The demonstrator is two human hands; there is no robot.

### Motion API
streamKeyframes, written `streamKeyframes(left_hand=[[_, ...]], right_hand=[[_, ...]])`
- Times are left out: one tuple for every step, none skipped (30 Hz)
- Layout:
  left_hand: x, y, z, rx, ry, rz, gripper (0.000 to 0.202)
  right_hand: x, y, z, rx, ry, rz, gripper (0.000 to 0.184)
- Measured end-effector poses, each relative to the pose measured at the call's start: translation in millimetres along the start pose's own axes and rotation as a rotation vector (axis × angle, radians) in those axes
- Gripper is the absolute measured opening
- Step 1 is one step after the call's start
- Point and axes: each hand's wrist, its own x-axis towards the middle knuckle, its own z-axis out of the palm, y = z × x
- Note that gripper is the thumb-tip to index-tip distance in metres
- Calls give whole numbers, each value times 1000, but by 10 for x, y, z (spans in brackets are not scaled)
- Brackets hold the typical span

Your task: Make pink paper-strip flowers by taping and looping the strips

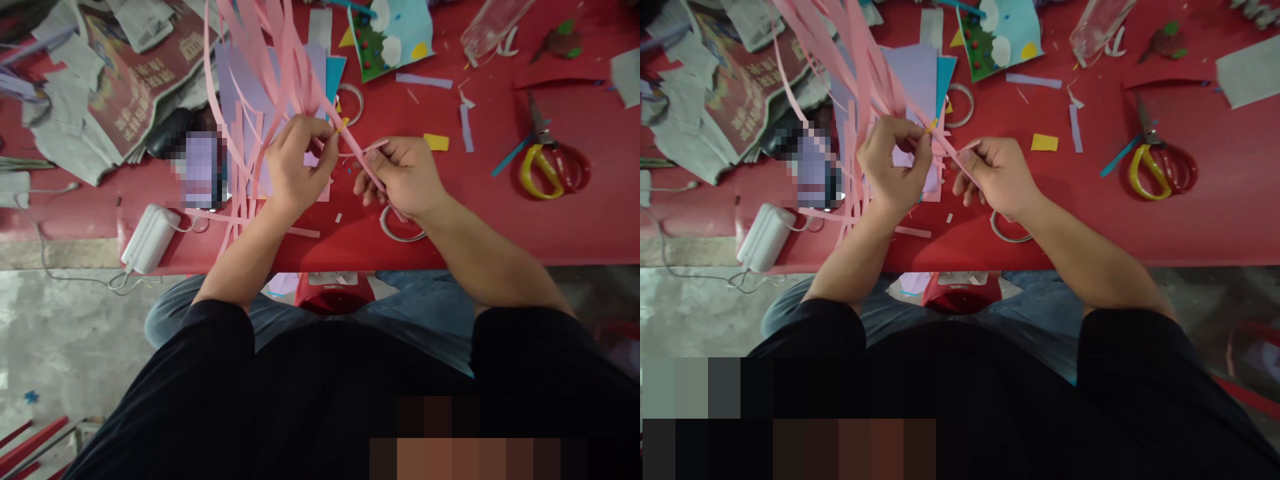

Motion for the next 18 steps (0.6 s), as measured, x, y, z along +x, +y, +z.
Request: streamKeyframes(left_hand=[[2,7,-2,5,3,12,17],[0,8,-2,10,2,17,16],[-4,4,-1,13,1,16,16],[-11,-5,1,13,-1,15,17],[-19,-17,3,11,-5,14,20],[-27,-29,5,6,-9,13,23],[-32,-38,4,1,-9,13,27],[-33,-41,1,-4,-2,16,30],[-31,-36,-4,-8,11,24,32],[-25,-24,-10,-14,33,38,33],[-16,-6,-17,-24,63,61,32],[-7,16,-22,-39,99,97,29],[0,38,-26,-57,130,139,26],[2,56,-27,-75,155,179,21],[-3,67,-25,-91,175,220,18],[-16,66,-18,-99,181,250,17],[-37,54,-8,-105,191,280,17],[-64,29,5,-111,203,309,18]], right_hand=[[4,10,-7,0,1,-7,59],[8,22,-14,-1,1,-18,58],[14,33,-20,-2,1,-28,57],[19,43,-24,-4,0,-37,57],[25,51,-27,-7,0,-42,57],[30,57,-27,-12,-2,-41,58],[35,59,-26,-19,-2,-38,58],[39,60,-24,-26,-2,-37,58],[41,60,-20,-34,3,-46,58],[43,61,-17,-42,14,-67,58],[44,62,-14,-48,32,-98,58],[45,64,-14,-52,60,-138,58],[46,66,-16,-55,92,-183,57],[47,69,-23,-58,126,-233,55],[49,72,-33,-64,158,-285,52],[53,73,-48,-72,187,-339,48],[60,73,-67,-84,210,-390,44],[70,71,-88,-97,232,-438,40]])
